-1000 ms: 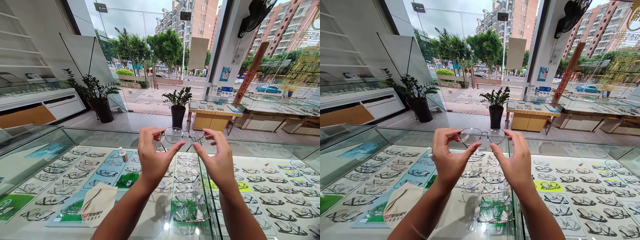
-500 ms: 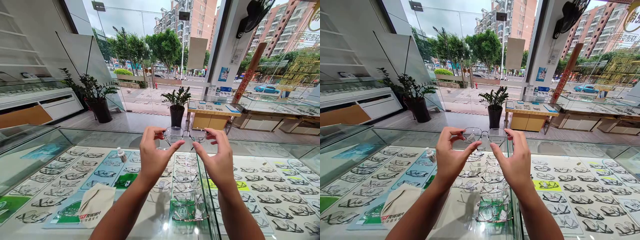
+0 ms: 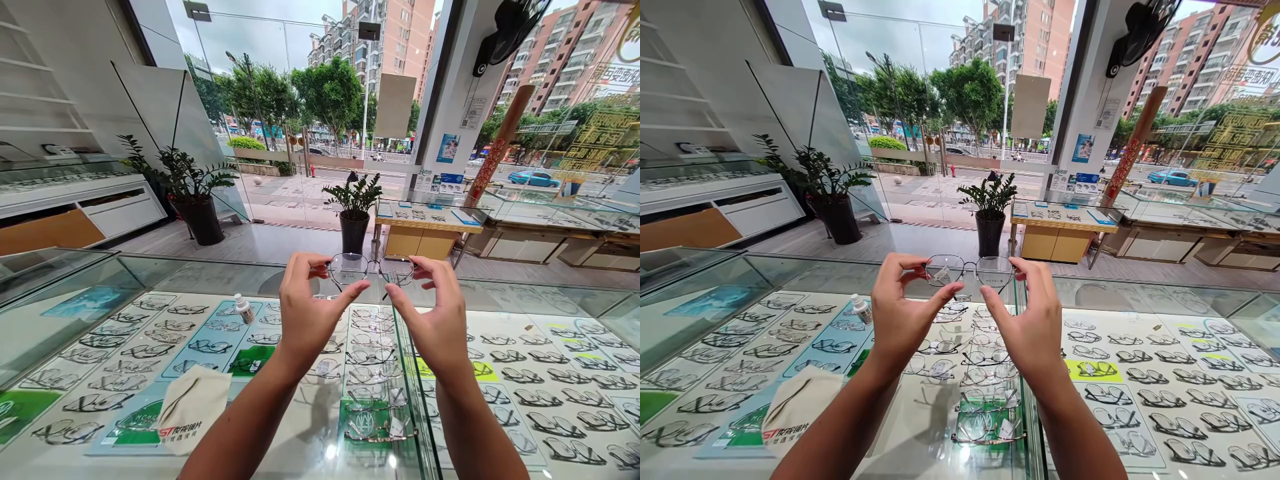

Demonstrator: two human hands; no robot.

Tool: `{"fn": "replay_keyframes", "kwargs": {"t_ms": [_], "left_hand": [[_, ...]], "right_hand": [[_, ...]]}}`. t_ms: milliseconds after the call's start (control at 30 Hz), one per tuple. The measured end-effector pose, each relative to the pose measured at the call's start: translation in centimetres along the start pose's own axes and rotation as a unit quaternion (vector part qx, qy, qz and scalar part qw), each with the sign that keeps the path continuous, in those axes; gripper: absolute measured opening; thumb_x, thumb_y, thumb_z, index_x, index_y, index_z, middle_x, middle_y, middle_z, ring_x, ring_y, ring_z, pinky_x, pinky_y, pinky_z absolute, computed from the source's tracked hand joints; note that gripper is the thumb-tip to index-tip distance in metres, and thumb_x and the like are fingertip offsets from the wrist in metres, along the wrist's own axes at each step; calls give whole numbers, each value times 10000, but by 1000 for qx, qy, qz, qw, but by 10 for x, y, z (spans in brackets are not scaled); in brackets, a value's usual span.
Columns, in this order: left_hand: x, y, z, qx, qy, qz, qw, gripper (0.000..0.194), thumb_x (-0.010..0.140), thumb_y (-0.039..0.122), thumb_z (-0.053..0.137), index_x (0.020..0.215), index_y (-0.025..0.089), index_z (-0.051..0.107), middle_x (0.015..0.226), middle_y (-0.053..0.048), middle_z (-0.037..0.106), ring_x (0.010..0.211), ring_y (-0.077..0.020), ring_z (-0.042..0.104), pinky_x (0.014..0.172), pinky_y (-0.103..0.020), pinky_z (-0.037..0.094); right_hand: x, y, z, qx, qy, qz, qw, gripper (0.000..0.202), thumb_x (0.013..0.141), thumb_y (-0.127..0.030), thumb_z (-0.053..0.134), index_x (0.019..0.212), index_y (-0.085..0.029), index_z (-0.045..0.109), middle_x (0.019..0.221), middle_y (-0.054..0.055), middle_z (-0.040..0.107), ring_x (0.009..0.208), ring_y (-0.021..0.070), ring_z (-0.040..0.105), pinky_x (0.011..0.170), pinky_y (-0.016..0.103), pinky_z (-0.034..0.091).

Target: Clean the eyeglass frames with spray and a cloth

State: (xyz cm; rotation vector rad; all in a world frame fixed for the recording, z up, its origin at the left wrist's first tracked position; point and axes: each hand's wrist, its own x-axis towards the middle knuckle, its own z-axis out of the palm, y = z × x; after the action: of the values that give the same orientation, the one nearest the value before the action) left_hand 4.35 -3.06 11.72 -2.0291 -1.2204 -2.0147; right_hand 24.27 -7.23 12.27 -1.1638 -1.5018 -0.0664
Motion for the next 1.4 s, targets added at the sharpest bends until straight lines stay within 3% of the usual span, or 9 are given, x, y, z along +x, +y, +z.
{"fn": "replay_keyframes", "kwargs": {"t_ms": [833, 1400], "left_hand": [[0, 3, -3, 27, 19, 39, 999, 567, 719, 511, 940, 1071, 204, 618, 962, -15, 602, 792, -152, 567, 734, -336, 531], [0, 2, -2, -5, -2, 0, 1000, 567, 730, 537, 923, 1082, 211, 621, 975, -24, 600, 810, -161, 590, 760, -347, 574]], "right_hand": [[0, -1, 1, 1, -8, 5, 1000, 434, 909, -443, 731, 1285, -244, 648, 1136, 89, 684, 986, 263, 662, 833, 442, 541], [0, -5, -1, 5, 8, -1, 1000, 422, 906, -432, 749, 1273, -251, 644, 1122, 78, 673, 982, 261, 656, 833, 438, 533]]}}
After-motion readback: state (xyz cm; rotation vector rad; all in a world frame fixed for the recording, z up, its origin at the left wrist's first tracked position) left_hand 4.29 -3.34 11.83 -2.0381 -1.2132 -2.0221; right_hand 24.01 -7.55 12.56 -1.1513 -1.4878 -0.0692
